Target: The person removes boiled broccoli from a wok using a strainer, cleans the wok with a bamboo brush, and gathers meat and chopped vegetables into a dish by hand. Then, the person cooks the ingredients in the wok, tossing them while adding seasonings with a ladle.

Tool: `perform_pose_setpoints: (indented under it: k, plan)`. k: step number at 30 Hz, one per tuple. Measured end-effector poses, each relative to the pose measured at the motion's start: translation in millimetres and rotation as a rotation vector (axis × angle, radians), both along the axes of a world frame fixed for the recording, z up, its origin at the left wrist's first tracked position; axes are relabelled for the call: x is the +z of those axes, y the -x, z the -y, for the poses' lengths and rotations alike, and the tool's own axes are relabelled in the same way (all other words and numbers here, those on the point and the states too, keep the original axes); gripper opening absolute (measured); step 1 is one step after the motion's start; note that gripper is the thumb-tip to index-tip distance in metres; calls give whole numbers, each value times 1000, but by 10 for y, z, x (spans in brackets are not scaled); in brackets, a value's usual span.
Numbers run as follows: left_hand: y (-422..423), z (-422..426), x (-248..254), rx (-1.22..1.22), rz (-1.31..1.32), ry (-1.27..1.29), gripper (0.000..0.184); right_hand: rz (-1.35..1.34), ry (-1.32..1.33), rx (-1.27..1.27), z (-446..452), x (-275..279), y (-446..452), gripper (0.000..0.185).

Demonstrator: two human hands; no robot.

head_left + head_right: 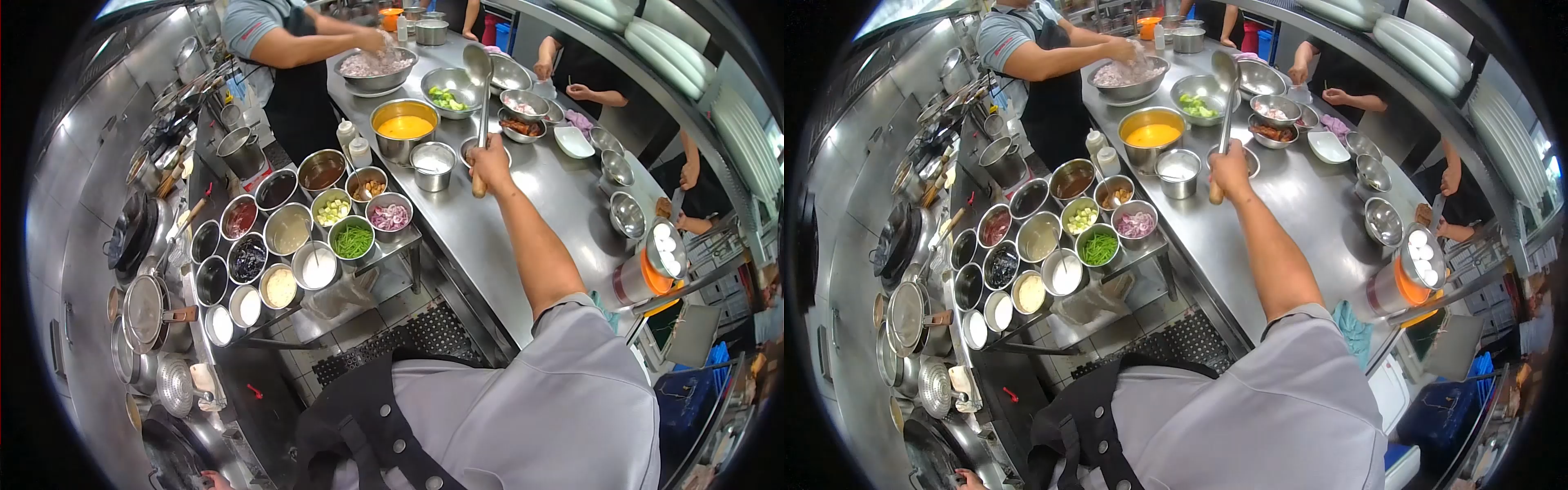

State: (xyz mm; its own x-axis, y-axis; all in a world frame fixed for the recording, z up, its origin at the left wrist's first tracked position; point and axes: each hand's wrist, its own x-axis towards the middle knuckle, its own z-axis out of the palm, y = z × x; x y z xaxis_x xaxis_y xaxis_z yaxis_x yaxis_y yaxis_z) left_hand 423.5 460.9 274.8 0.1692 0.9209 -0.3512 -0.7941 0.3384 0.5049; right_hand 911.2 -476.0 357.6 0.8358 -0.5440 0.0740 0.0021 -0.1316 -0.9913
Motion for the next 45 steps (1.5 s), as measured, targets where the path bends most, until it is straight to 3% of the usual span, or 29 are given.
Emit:
perform_pose_setpoints:
  k: [3,5,7,11,13,14,15,17,19,21,24,25,28,29,30,31,32,33,35,36,37,38,39,40,41,42,43,44,45]
  plan:
    - [154,87,144,2,-30,-12,21,7,176,-113,-60,-180,-102,49]
    - [120,-36,38,-39,34,47,19,-148,214,28,176,-98,-202,52]
    - [121,-106,-12,-80,126,114,18,-38,91,15,173,-229,-366,47]
    - [189,-180,11,-189,343,285,14,-49,181,-138,-25,-308,-354,30]
    - [247,-324,1,-273,496,408,12,70,-588,243,178,-260,-476,11]
    - [253,-407,21,-316,567,465,12,202,-945,227,84,-231,-460,10]
    - [283,-521,9,-343,626,528,11,205,-944,216,-31,-199,-338,10]
    - [288,-729,10,-368,636,563,12,483,-1222,279,-272,-102,-59,22]
    - [349,-986,-20,-361,652,713,15,564,-1387,387,-480,-61,241,15]
    - [383,-1180,36,-296,656,954,18,603,-1492,715,-872,64,532,17]
    - [230,-1440,61,270,316,956,40,577,-1373,897,-1736,494,1075,9]
    - [224,-1490,-48,264,318,957,40,586,-1285,918,-2076,718,1282,13]
    - [316,-1538,-274,-18,346,561,44,474,-1066,1053,-3086,1114,1819,32]
    - [427,-1572,-408,-31,234,347,44,395,-987,1089,-3440,1136,1982,35]
    - [451,-1570,-413,-97,244,364,40,233,-839,1285,-3802,857,1934,38]
    - [523,-1586,-401,-157,257,379,36,263,-693,1418,-4218,685,2148,39]
    - [587,-1693,-508,-273,322,314,36,-54,-671,1396,-4649,762,2436,49]
    - [603,-1885,-617,-367,335,300,33,-89,-538,1483,-5116,510,2574,65]
    - [762,-1994,-747,-538,423,360,26,31,-200,1590,-5800,146,2906,71]
    - [621,-2204,-845,-308,359,384,29,22,-203,1665,-6095,-76,2991,71]
    - [730,-2104,-876,-403,255,120,27,185,-14,1634,-6423,-332,3045,68]
    - [679,-1967,-754,-416,202,49,25,365,156,1597,-6739,-370,3159,66]
    - [696,-1818,-622,-404,256,259,22,175,204,1721,-6946,-437,3193,64]
    - [582,-1282,-127,-320,144,176,19,215,253,1761,-7263,-814,3226,64]
    - [747,-1863,-865,-373,190,51,13,209,330,1794,-7411,-933,3257,63]
    - [703,-1704,-922,-253,20,-123,13,-139,345,1877,-7450,-631,3326,60]
    - [720,-1514,-718,-174,122,60,13,43,466,1854,-7633,-853,3334,58]
    - [685,-1319,-477,-113,242,232,13,-25,378,1891,-7796,-883,3315,57]
    - [647,-1152,-361,-69,188,180,21,-307,293,1923,-7909,-690,3313,55]
